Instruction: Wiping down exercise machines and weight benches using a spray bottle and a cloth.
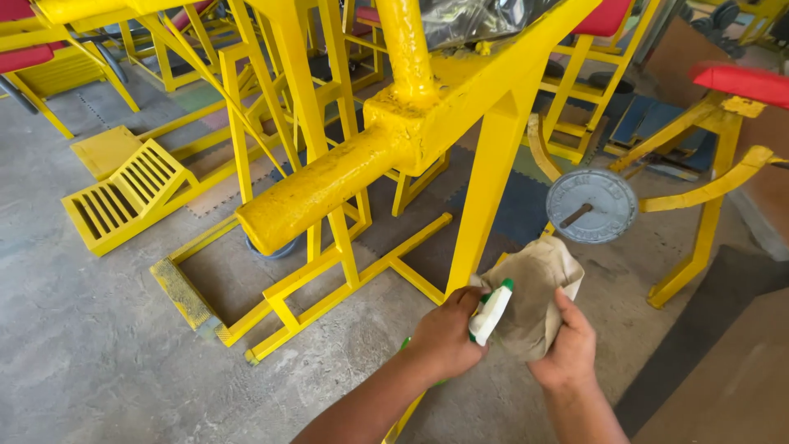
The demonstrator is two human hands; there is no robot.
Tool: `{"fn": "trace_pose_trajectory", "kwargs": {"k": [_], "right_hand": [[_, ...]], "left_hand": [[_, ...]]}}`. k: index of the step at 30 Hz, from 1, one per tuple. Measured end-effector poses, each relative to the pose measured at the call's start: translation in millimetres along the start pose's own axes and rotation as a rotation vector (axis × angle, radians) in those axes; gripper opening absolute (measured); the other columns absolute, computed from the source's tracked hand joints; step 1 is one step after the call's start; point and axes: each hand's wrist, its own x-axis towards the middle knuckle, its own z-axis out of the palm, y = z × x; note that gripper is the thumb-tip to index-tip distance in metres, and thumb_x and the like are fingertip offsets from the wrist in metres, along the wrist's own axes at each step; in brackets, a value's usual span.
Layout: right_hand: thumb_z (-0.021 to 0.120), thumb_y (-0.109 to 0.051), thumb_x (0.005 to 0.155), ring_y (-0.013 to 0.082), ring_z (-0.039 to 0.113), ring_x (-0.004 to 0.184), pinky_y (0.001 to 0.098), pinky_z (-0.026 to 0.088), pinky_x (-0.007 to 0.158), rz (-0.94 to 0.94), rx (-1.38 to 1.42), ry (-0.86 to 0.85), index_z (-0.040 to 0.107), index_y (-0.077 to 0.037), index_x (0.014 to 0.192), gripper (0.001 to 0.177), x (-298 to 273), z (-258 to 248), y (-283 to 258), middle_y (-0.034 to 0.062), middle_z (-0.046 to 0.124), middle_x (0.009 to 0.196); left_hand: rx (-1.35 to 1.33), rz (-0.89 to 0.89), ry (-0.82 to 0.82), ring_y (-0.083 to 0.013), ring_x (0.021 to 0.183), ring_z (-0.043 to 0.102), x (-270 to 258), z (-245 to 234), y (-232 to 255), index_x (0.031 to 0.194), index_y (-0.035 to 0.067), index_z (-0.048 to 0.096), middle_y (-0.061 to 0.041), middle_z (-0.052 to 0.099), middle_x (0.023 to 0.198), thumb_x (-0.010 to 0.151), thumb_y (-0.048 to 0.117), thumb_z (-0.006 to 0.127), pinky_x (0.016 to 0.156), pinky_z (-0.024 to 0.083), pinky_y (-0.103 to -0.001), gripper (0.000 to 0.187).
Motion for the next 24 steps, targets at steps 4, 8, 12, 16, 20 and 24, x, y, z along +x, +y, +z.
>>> {"fn": "trace_pose_trajectory", "kwargs": {"k": [4, 8, 12, 16, 20, 24], "right_hand": [[0.052, -0.033, 0.101, 0.0274, 0.066, 0.116, 0.0444, 0.049, 0.103, -0.022, -0.006, -0.047, 0.057, -0.006, 0.138, 0.046, 12.9, 21.6, 6.2, 0.0095, 0.069, 0.129], [0.053, -0.029, 0.1, 0.0257, 0.064, 0.117, 0.0426, 0.049, 0.103, -0.033, -0.069, -0.045, 0.058, -0.007, 0.138, 0.044, 20.1, 38.0, 19.3, 0.008, 0.068, 0.129], [0.054, -0.03, 0.1, 0.0257, 0.064, 0.116, 0.0425, 0.049, 0.102, -0.017, -0.103, -0.004, 0.057, -0.006, 0.137, 0.044, 34.4, 36.2, 26.1, 0.0082, 0.067, 0.127], [0.055, -0.031, 0.099, 0.0251, 0.065, 0.116, 0.0415, 0.049, 0.102, 0.041, -0.077, -0.083, 0.057, -0.007, 0.137, 0.045, 55.8, 36.4, 28.9, 0.0071, 0.068, 0.128], [0.055, -0.031, 0.101, 0.0244, 0.064, 0.116, 0.0414, 0.049, 0.103, 0.133, -0.1, -0.125, 0.059, -0.009, 0.135, 0.041, 76.0, 42.9, 30.6, 0.0058, 0.068, 0.127], [0.055, -0.031, 0.1, 0.0244, 0.064, 0.116, 0.0413, 0.049, 0.102, 0.211, -0.122, -0.219, 0.059, -0.009, 0.134, 0.041, 88.9, 50.8, 22.4, 0.0055, 0.068, 0.127]], "left_hand": [[0.008, 0.008, -0.014, -0.0423, 0.111, 0.065, 7.7, -11.0, 0.0, 0.142, 0.01, 0.052, -0.018, 0.062, 0.134, 0.079, 0.021, 0.068, 0.092, 0.055, -0.049, 0.066], [0.021, -0.003, -0.032, -0.042, 0.112, 0.065, 18.7, -16.8, -7.1, 0.141, 0.009, 0.051, -0.02, 0.06, 0.135, 0.078, 0.021, 0.068, 0.092, 0.054, -0.049, 0.066], [0.031, 0.012, -0.007, -0.0402, 0.116, 0.065, 24.8, -12.2, -19.5, 0.141, 0.008, 0.053, -0.02, 0.061, 0.136, 0.082, 0.024, 0.067, 0.094, 0.055, -0.048, 0.062], [0.036, -0.066, 0.028, -0.0407, 0.117, 0.062, 24.1, -15.4, -15.3, 0.141, 0.008, 0.05, -0.02, 0.058, 0.137, 0.075, 0.022, 0.07, 0.092, 0.054, -0.049, 0.07], [0.088, -0.161, 0.081, -0.0391, 0.12, 0.062, 29.8, -11.7, -14.9, 0.142, 0.007, 0.049, -0.018, 0.057, 0.14, 0.079, 0.025, 0.066, 0.094, 0.054, -0.048, 0.068], [0.13, -0.237, 0.155, -0.0385, 0.127, 0.059, 31.7, 3.2, -10.1, 0.14, 0.005, 0.05, -0.019, 0.056, 0.142, 0.083, 0.028, 0.065, 0.099, 0.051, -0.047, 0.064]]}}
